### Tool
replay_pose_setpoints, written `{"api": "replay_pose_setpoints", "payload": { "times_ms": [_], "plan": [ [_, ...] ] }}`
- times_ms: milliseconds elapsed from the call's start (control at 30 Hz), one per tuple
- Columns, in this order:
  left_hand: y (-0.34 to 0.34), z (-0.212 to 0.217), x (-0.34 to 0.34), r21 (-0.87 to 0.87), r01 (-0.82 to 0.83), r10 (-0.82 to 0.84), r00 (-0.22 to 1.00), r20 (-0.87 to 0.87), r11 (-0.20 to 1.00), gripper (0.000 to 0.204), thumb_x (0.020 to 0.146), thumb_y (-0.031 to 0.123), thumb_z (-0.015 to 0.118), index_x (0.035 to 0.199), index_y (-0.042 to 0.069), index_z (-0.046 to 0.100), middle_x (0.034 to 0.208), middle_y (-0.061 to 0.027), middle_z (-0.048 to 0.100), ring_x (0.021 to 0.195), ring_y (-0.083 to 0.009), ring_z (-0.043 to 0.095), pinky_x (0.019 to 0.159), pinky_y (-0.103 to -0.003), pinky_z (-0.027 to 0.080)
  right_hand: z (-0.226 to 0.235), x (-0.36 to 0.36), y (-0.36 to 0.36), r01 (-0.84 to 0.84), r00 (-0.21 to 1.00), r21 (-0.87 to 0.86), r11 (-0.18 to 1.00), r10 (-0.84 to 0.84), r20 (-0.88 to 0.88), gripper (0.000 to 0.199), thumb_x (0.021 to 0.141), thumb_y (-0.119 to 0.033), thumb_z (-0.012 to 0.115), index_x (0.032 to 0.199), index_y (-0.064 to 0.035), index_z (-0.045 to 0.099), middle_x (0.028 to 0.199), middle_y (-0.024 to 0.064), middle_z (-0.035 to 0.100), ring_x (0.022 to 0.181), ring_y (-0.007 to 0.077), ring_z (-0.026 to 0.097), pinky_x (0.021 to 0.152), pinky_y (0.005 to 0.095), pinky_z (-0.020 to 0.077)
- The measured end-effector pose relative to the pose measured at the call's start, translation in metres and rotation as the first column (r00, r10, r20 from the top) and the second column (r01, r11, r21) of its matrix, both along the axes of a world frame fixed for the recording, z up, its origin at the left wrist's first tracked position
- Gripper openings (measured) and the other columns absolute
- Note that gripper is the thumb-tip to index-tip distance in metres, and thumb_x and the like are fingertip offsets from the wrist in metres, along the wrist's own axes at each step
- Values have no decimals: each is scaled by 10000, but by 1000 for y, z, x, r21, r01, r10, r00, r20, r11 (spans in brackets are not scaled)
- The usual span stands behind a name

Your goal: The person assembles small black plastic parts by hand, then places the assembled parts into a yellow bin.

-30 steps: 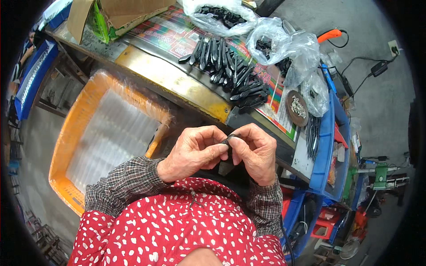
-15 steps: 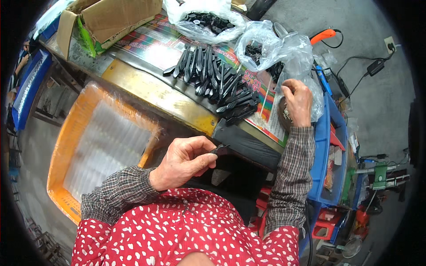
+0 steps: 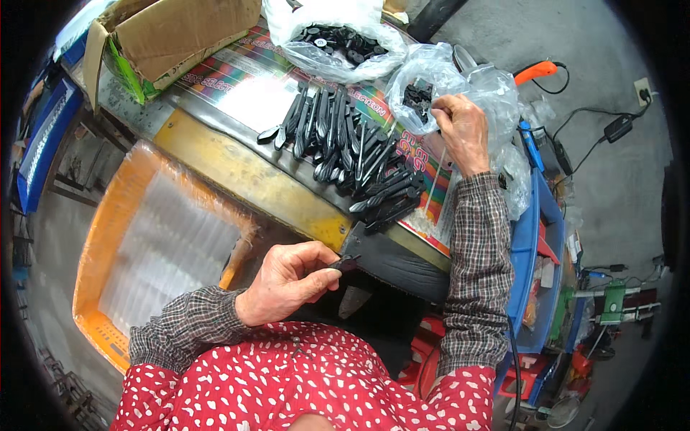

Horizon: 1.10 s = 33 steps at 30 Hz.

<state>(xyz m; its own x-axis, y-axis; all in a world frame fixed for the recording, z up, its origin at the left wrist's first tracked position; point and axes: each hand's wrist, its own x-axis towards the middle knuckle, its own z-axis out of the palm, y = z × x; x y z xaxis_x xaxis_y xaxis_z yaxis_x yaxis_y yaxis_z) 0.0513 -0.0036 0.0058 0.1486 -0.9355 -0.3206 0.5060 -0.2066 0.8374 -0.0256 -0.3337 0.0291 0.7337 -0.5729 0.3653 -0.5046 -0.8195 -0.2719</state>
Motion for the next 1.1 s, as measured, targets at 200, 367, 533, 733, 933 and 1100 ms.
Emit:
{"api": "replay_pose_setpoints", "payload": {
  "times_ms": [200,367,533,733,933,1100],
  "plan": [
    [5,-4,9,-1,17,-17,1000,22,1000,134,896,73,598,1000,-11,589,762,-25,628,579,-27,500,495,-164,398,2,26,2,-42,999,15,999,42,-26,131,788,-155,600,828,-53,673,816,145,612,815,326,606,738,420,462],
    [7,-2,12,9,-22,22,1000,10,1000,133,894,96,597,963,-18,601,727,7,602,572,-11,481,484,-161,382,2,77,-4,-155,987,-80,985,150,-61,152,804,-177,584,849,-68,680,840,139,618,820,326,609,746,417,465],
    [12,-4,24,4,-42,42,999,4,999,132,896,95,594,969,-15,599,729,12,600,574,-8,480,489,-162,384,-10,125,-9,-175,984,-152,973,168,-57,137,776,-172,635,864,-86,694,845,110,622,829,295,608,735,400,469],
    [19,-12,38,12,-58,58,998,16,998,126,897,94,591,961,-14,596,725,12,602,570,-4,482,484,-163,387,-26,160,-12,-137,946,-205,969,66,-318,263,724,-280,694,891,-76,698,905,137,641,897,314,606,787,425,465],
    [21,-17,39,22,-67,68,998,-9,997,120,895,92,591,958,-10,591,722,9,605,565,-8,492,482,-164,395,-28,169,-9,-67,936,-158,985,7,-353,277,719,-240,706,885,-19,685,943,182,648,918,343,619,798,432,486],
    [22,-16,40,6,-56,56,998,6,998,122,894,93,592,961,-9,588,720,10,603,560,-9,491,481,-164,394,-31,172,-12,-31,939,-142,989,-19,-343,246,716,-181,672,878,4,673,956,193,647,921,353,620,806,437,490]
  ]
}}
